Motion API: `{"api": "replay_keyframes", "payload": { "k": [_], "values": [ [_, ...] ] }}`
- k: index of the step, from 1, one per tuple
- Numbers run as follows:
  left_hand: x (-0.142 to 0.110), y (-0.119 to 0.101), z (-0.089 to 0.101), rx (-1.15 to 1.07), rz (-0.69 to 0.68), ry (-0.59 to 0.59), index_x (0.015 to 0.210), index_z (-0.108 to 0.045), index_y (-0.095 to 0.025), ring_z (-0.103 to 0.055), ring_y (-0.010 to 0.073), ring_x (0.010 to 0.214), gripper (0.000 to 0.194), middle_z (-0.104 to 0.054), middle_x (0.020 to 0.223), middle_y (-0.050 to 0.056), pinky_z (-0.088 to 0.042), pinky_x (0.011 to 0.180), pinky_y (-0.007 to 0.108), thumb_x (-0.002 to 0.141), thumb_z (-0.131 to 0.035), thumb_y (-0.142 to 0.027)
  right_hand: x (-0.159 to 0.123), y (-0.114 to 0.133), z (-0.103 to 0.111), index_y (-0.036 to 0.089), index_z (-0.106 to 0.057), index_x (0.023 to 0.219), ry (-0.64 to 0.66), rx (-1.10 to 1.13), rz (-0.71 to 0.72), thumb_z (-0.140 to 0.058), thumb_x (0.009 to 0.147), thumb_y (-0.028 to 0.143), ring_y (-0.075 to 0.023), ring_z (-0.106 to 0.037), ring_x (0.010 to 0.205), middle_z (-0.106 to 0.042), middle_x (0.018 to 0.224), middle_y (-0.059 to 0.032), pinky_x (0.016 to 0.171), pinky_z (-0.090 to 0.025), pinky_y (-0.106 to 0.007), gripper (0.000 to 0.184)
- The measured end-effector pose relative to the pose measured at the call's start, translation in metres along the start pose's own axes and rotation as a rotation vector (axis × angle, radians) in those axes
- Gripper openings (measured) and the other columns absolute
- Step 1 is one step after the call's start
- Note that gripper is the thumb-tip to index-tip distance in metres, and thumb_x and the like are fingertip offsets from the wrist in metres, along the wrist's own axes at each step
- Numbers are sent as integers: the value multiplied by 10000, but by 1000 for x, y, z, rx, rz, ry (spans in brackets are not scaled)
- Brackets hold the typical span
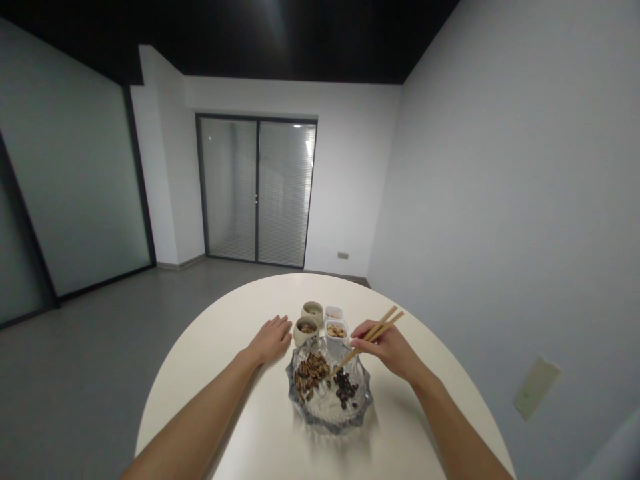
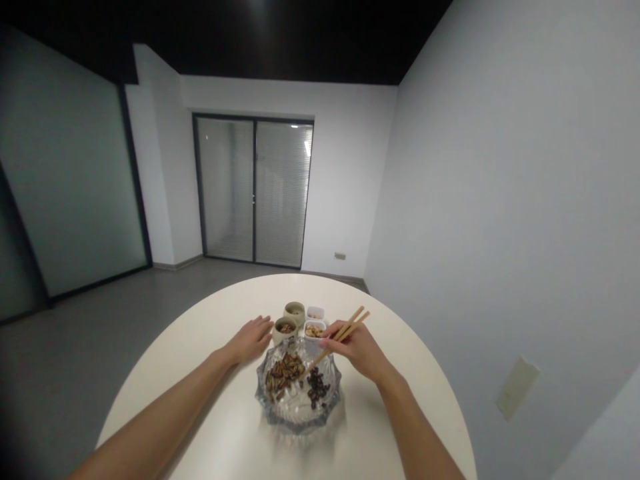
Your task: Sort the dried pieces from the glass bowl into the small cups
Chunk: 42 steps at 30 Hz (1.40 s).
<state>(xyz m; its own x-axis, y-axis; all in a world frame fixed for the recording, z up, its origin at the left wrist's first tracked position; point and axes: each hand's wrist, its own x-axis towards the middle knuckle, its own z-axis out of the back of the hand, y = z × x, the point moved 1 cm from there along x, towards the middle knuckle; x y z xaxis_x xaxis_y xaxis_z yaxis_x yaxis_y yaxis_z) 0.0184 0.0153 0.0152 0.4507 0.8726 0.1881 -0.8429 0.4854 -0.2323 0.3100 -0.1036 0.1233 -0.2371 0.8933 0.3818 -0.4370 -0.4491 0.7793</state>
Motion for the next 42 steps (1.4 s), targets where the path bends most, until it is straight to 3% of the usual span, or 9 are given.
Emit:
{"api": "replay_keyframes", "payload": {
  "k": [16, 42],
  "values": [
    [-1, 0, 1, -11, 5, 6, 1416, -472, -187, -276, 321, 1451, 495, -357, 1554, 122, -249, 1171, 501, 983, -329, -382, -3, 2, 9, 212, -755, 823, 3, -28, 16, -756, 773, 435, -190, -621, 667, -702, 726, -28, 585, -468, -272, 229],
    [0, 0, 1, 20, -18, -3, 1410, -480, -169, -300, 334, 1438, 481, -378, 1539, 139, -263, 1167, 497, 990, -342, -359, -5, -1, 5, 179, -759, 839, 48, 64, -39, -773, 770, 437, -185, -632, 663, -697, 696, -33, 609, -490, -273, 267]
  ]
}}
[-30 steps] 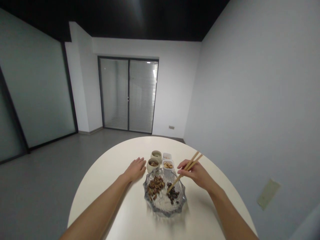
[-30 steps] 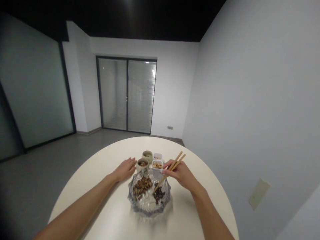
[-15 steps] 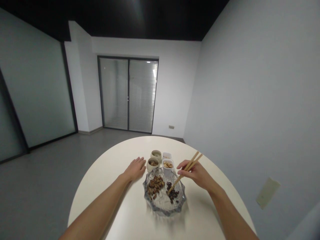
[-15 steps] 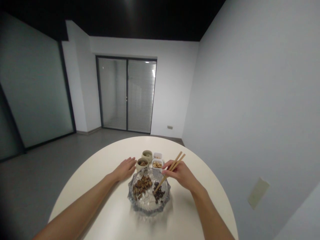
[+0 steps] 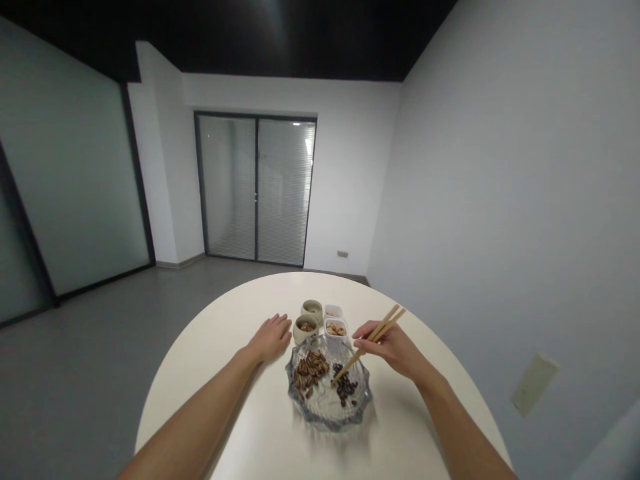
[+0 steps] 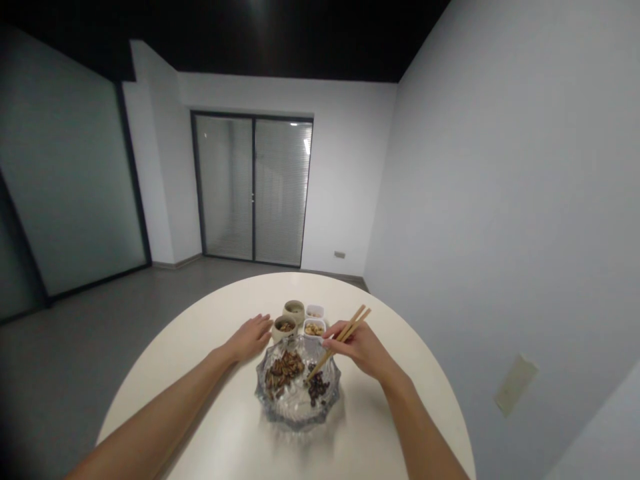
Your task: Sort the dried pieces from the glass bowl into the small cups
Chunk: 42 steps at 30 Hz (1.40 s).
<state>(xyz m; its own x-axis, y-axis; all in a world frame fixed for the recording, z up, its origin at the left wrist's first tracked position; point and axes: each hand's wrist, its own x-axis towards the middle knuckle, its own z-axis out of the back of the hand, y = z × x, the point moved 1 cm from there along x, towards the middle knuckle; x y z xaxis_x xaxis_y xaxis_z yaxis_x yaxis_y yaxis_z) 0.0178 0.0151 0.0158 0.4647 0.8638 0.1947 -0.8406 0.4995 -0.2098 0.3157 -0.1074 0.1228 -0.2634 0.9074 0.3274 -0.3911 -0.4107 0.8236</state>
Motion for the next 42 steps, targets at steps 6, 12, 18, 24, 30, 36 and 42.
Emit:
{"api": "replay_keyframes", "payload": {
  "k": [6, 12, 18, 24, 30, 36, 42],
  "values": [
    [0, 0, 0, -27, 8, -3, 1410, -481, -180, -292, 330, 1442, 475, -372, 1543, 135, -253, 1169, 510, 990, -347, -358, 1, -1, 0, 175, -769, 834, -33, -3, 38, -777, 774, 421, -186, -647, 661, -722, 715, -50, 603, -505, -271, 253],
    [0, 1, 1, -26, 6, -4, 1409, -483, -170, -291, 331, 1443, 479, -378, 1539, 138, -252, 1171, 504, 988, -349, -357, 8, 0, 6, 183, -779, 805, -158, 6, 131, -787, 758, 406, -197, -671, 678, -741, 755, -69, 590, -534, -278, 229],
    [0, 2, -1, -21, -6, -15, 1401, -485, -160, -299, 334, 1437, 478, -382, 1534, 145, -256, 1167, 506, 988, -337, -350, 35, 0, 11, 187, -770, 787, -407, 56, 254, -798, 738, 414, -206, -680, 666, -740, 752, -69, 601, -569, -314, 234],
    [2, 6, -3, -32, -11, -18, 1378, -504, -187, -307, 326, 1433, 458, -384, 1535, 130, -264, 1159, 512, 982, -348, -354, 73, -2, -3, 185, -768, 818, -495, -22, 315, -766, 783, 418, -225, -689, 712, -752, 811, -80, 661, -577, -351, 235],
    [3, 9, -4, -31, -25, -29, 1383, -503, -181, -310, 327, 1432, 461, -388, 1533, 131, -268, 1161, 506, 986, -350, -356, 95, -25, -22, 208, -765, 829, -477, -139, 365, -725, 833, 389, -235, -696, 790, -758, 851, -69, 770, -559, -375, 185],
    [4, 10, -6, -23, -9, -9, 1382, -501, -194, -295, 327, 1440, 458, -373, 1543, 122, -262, 1166, 502, 992, -343, -374, 89, -42, -28, 213, -770, 818, -386, -177, 341, -705, 853, 389, -226, -700, 790, -758, 833, -57, 779, -543, -358, 191],
    [3, 6, -4, -34, -4, -6, 1395, -485, -182, -291, 326, 1442, 471, -376, 1539, 134, -256, 1167, 498, 987, -342, -370, 72, -35, -23, 204, -774, 845, -418, -160, 333, -703, 857, 417, -224, -687, 819, -748, 850, -63, 812, -531, -368, 225]
  ]
}}
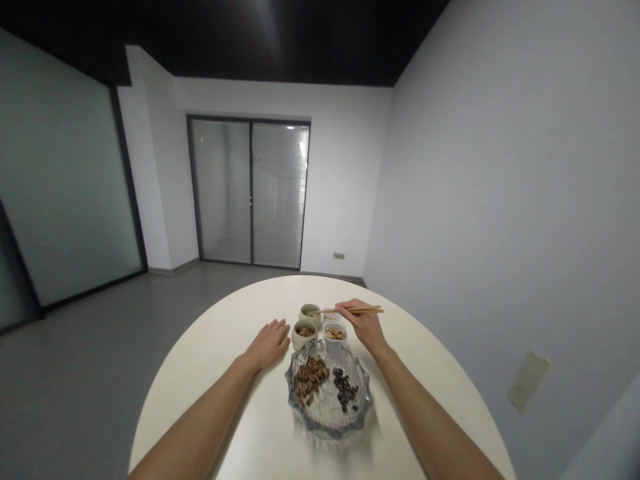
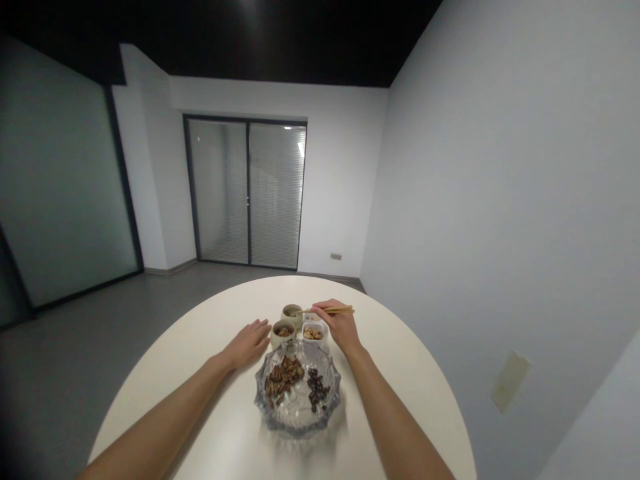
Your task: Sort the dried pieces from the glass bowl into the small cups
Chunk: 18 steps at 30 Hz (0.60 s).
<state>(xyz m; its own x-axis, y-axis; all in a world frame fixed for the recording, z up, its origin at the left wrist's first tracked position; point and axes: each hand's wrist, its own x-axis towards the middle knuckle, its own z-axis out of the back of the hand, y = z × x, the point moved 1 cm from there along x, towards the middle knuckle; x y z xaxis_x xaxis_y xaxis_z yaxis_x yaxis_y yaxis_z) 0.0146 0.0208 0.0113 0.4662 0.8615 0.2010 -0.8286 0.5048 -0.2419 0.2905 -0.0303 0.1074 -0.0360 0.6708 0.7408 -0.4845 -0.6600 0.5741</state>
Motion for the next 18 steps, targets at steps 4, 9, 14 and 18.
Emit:
{"api": "replay_keyframes", "payload": {
  "k": [4, 9, 14, 18],
  "values": [
    [1, -1, 0, -24, -7, -22, 1349, -517, -184, -323, 313, 1425, 446, -400, 1523, 135, -260, 1161, 470, 962, -390, -367, -7, 15, 16, 207, -774, 845, -77, 41, -52, -721, 835, 417, -227, -675, 815, -745, 845, -65, 801, -528, -371, 216],
    [4, -4, 14, -109, 17, -92, 1111, -609, -158, -598, 252, 1107, 316, -656, 1189, 139, -445, 937, 346, 923, -422, -330, -27, 27, 38, 194, -756, 750, -82, 192, -184, -763, 773, 412, -191, -630, 654, -718, 700, -44, 618, -505, -304, 220],
    [-3, -11, 34, -254, 64, -8, 751, -586, -188, -620, 197, 704, 405, -683, 742, 57, -438, 685, 300, 946, -362, -463, -45, 32, 45, 192, -750, 718, 129, 229, -250, -785, 747, 392, -185, -631, 642, -717, 679, -37, 596, -494, -284, 205],
    [-11, -23, 40, -600, 7, 189, 667, -519, -186, -577, 163, 539, 556, -628, 585, 32, -446, 601, 281, 914, -342, -651, -48, 35, 40, 187, -756, 736, 201, 192, -250, -776, 760, 387, -189, -638, 666, -720, 707, -45, 612, -494, -282, 203]
  ]
}}
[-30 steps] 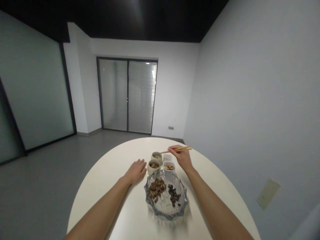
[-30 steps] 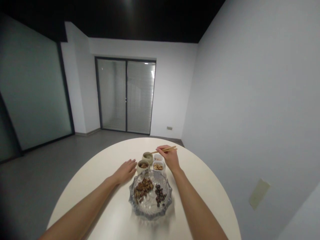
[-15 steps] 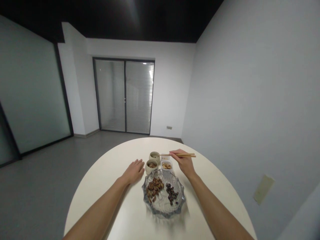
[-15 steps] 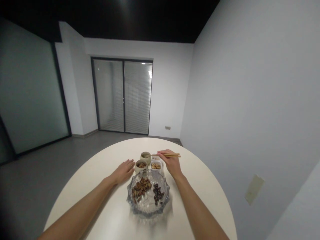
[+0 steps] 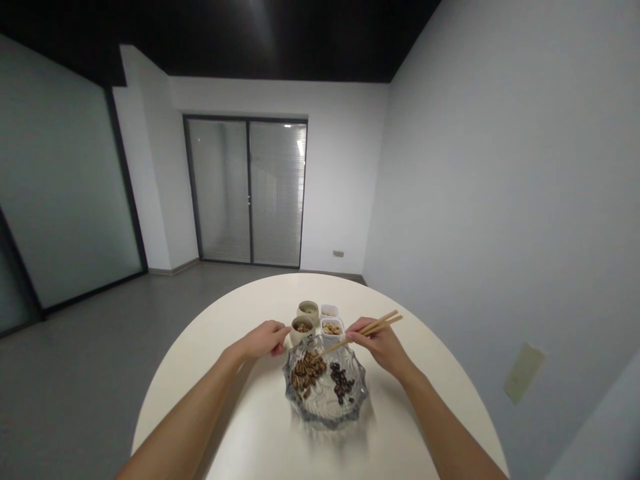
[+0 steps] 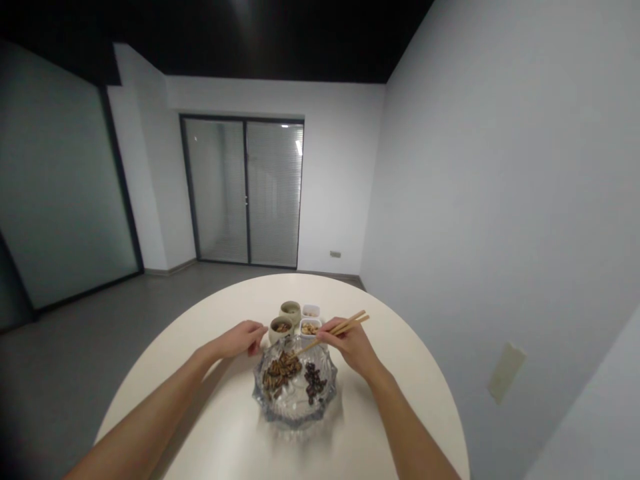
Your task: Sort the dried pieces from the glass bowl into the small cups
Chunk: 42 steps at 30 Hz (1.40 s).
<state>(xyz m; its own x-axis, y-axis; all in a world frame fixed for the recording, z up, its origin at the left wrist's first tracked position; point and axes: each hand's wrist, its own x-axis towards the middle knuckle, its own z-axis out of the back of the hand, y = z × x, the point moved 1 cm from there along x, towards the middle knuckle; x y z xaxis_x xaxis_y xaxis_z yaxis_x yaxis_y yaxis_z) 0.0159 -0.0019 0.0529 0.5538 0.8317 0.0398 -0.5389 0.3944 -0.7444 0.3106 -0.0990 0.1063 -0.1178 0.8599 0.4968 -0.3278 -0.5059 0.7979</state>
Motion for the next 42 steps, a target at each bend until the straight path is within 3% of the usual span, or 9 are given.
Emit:
{"api": "replay_keyframes", "payload": {
  "k": [5, 10, 16, 27, 35, 42],
  "values": [
    [-10, -18, -4, -118, -9, 171, 818, -555, -169, -594, 152, 519, 601, -654, 627, 25, -379, 506, 237, 826, -453, -761, -1, 4, -6, 186, -749, 737, 48, -17, -2, -758, 775, 422, -196, -640, 677, -715, 707, -49, 625, -498, -286, 240],
    [-13, -26, -5, -94, -15, 192, 906, -632, -163, -596, 150, 504, 497, -618, 613, -3, -343, 474, 228, 801, -571, -644, -2, 3, -11, 196, -753, 750, 67, -34, 17, -749, 788, 447, -198, -641, 684, -715, 720, -48, 631, -503, -289, 254],
    [-9, -21, -7, -94, -24, 193, 907, -648, -155, -590, 143, 497, 421, -592, 598, -15, -353, 467, 226, 806, -579, -557, -1, -3, -7, 194, -775, 802, 50, -42, 42, -745, 806, 431, -203, -656, 715, -731, 769, -63, 651, -518, -298, 239],
    [-10, -26, -7, -89, -19, 208, 865, -641, -150, -575, 131, 500, 394, -574, 579, -19, -329, 462, 213, 790, -579, -532, 2, -5, -6, 198, -781, 796, -150, 33, 74, -751, 781, 424, -187, -636, 629, -704, 704, -50, 578, -521, -300, 229],
    [-8, -21, -7, -122, -25, 213, 838, -651, -146, -579, 134, 495, 362, -586, 566, -14, -328, 446, 214, 788, -593, -500, 8, -10, -16, 215, -775, 807, -341, -8, 193, -737, 817, 341, -195, -641, 702, -711, 751, -48, 677, -527, -335, 132],
    [-9, -23, -6, -118, -16, 217, 848, -669, -140, -571, 131, 498, 370, -601, 598, -10, -326, 448, 220, 773, -594, -494, 23, -13, -28, 217, -777, 832, -344, 18, 208, -722, 831, 344, -205, -660, 749, -730, 798, -55, 725, -542, -353, 139]
  ]
}}
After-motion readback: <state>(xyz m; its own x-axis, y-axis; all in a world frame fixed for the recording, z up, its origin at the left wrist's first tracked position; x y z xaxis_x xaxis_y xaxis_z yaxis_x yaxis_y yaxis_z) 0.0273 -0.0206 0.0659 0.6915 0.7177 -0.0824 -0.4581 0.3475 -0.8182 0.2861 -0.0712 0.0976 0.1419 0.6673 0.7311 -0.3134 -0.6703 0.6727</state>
